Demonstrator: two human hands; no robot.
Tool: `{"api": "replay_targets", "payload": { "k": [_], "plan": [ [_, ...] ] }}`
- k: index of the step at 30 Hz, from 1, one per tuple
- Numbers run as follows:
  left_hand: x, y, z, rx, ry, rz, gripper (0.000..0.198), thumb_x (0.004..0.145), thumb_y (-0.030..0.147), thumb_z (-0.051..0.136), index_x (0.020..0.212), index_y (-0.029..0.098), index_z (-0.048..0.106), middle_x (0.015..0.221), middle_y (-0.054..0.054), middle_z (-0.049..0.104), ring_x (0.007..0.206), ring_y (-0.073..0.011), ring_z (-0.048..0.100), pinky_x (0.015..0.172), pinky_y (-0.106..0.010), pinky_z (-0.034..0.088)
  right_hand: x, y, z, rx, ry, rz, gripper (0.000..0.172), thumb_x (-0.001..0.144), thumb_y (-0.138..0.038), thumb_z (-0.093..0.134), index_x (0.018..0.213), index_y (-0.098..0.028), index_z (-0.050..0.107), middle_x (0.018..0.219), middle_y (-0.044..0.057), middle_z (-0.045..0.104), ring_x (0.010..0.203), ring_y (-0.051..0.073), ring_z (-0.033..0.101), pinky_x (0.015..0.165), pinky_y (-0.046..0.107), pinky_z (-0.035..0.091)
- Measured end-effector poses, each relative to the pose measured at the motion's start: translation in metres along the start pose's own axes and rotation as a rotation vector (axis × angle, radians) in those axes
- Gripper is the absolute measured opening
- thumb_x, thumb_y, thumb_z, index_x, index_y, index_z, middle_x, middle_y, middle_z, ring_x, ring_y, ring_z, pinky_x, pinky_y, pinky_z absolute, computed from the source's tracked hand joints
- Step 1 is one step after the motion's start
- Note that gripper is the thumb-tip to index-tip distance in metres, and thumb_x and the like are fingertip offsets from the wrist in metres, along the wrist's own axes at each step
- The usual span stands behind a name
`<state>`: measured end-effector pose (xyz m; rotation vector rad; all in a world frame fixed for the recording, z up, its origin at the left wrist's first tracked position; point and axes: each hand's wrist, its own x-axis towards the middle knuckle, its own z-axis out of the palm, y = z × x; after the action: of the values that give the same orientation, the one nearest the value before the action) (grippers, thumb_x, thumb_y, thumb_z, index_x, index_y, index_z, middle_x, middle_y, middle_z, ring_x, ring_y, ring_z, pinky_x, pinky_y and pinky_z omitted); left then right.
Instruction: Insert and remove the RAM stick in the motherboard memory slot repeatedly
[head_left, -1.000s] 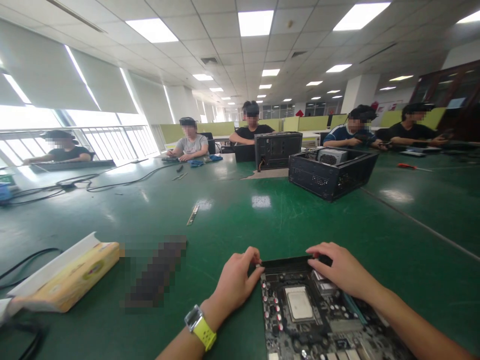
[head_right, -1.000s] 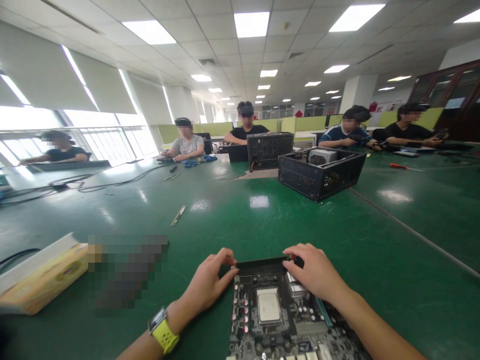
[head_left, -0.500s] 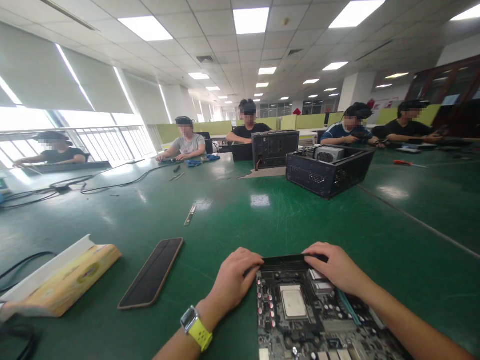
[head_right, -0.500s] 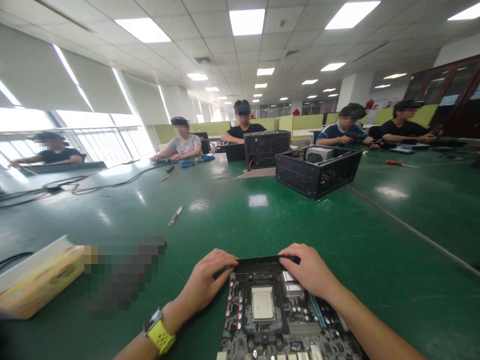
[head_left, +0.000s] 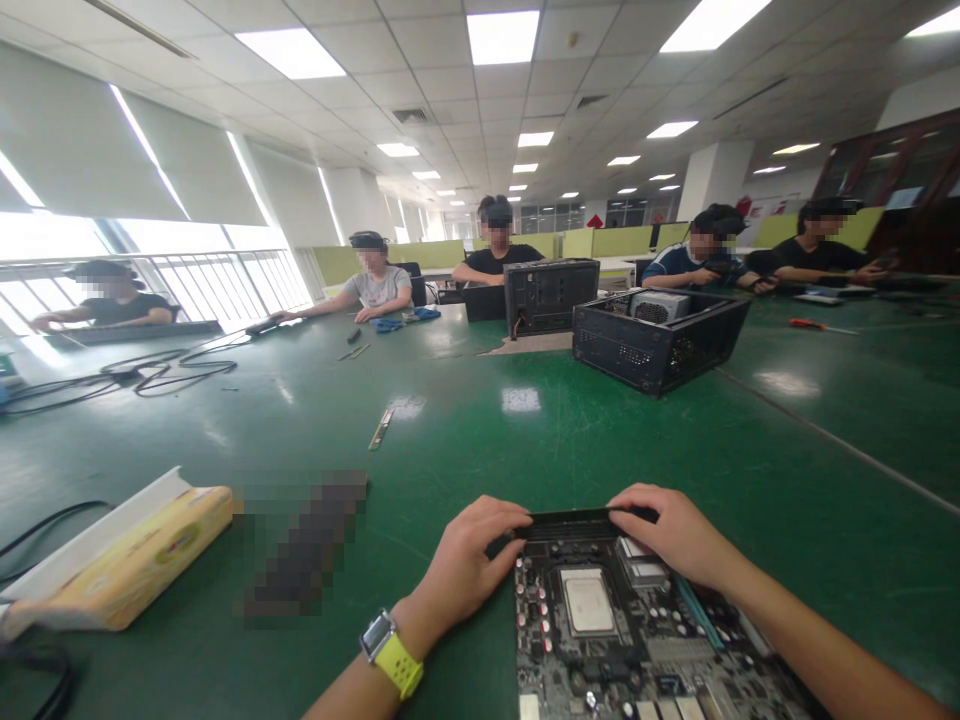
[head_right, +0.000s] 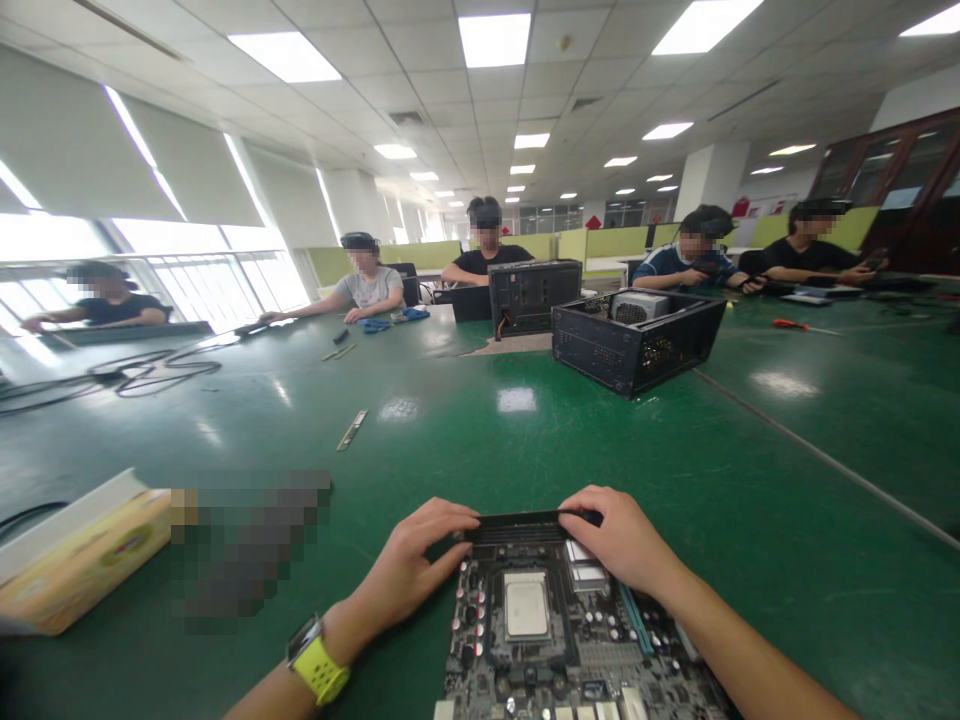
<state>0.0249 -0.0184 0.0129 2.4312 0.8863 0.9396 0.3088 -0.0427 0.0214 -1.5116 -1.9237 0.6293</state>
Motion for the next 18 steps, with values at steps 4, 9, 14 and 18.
{"api": "replay_targets", "payload": {
  "k": [4, 9, 14, 18],
  "plan": [
    [-0.0001, 0.0002, -0.0003, -0.002, 0.004, 0.006, 0.021, 0.085, 0.018, 0.056, 0.103, 0.022, 0.065, 0.106, -0.007, 0.067, 0.099, -0.0197, 0.059, 0.090, -0.038, 0.049, -0.0001, -0.0024, -0.0011, 0.007, -0.002, 0.009, 0.026, 0.080, -0.037, 0.052, 0.085, -0.021, 0.071, 0.092, 0.006, 0.071, 0.090, 0.023, 0.063, 0.085, 0.036, 0.045],
    [-0.0005, 0.0009, -0.0006, -0.001, 0.001, 0.024, 0.023, 0.084, 0.016, 0.057, 0.105, 0.022, 0.065, 0.106, -0.007, 0.067, 0.098, -0.0189, 0.059, 0.090, -0.036, 0.049, -0.0001, -0.0023, -0.0012, 0.018, 0.016, 0.019, 0.025, 0.080, -0.036, 0.052, 0.085, -0.021, 0.071, 0.092, 0.006, 0.071, 0.089, 0.022, 0.062, 0.084, 0.036, 0.045],
    [-0.0002, 0.0023, -0.0013, 0.006, 0.002, 0.029, 0.023, 0.083, 0.015, 0.058, 0.103, 0.021, 0.064, 0.105, -0.007, 0.067, 0.098, -0.0191, 0.060, 0.089, -0.036, 0.049, -0.0008, -0.0021, -0.0009, 0.011, 0.006, 0.005, 0.024, 0.081, -0.035, 0.052, 0.086, -0.021, 0.071, 0.093, 0.006, 0.071, 0.090, 0.023, 0.062, 0.085, 0.036, 0.044],
    [0.0004, 0.0033, -0.0021, 0.005, -0.006, 0.028, 0.023, 0.082, 0.015, 0.058, 0.103, 0.021, 0.064, 0.106, -0.007, 0.067, 0.098, -0.0192, 0.060, 0.090, -0.036, 0.049, -0.0011, -0.0030, -0.0014, 0.020, 0.009, 0.005, 0.024, 0.081, -0.035, 0.052, 0.084, -0.021, 0.072, 0.091, 0.005, 0.072, 0.089, 0.022, 0.063, 0.084, 0.035, 0.044]
  ]
}}
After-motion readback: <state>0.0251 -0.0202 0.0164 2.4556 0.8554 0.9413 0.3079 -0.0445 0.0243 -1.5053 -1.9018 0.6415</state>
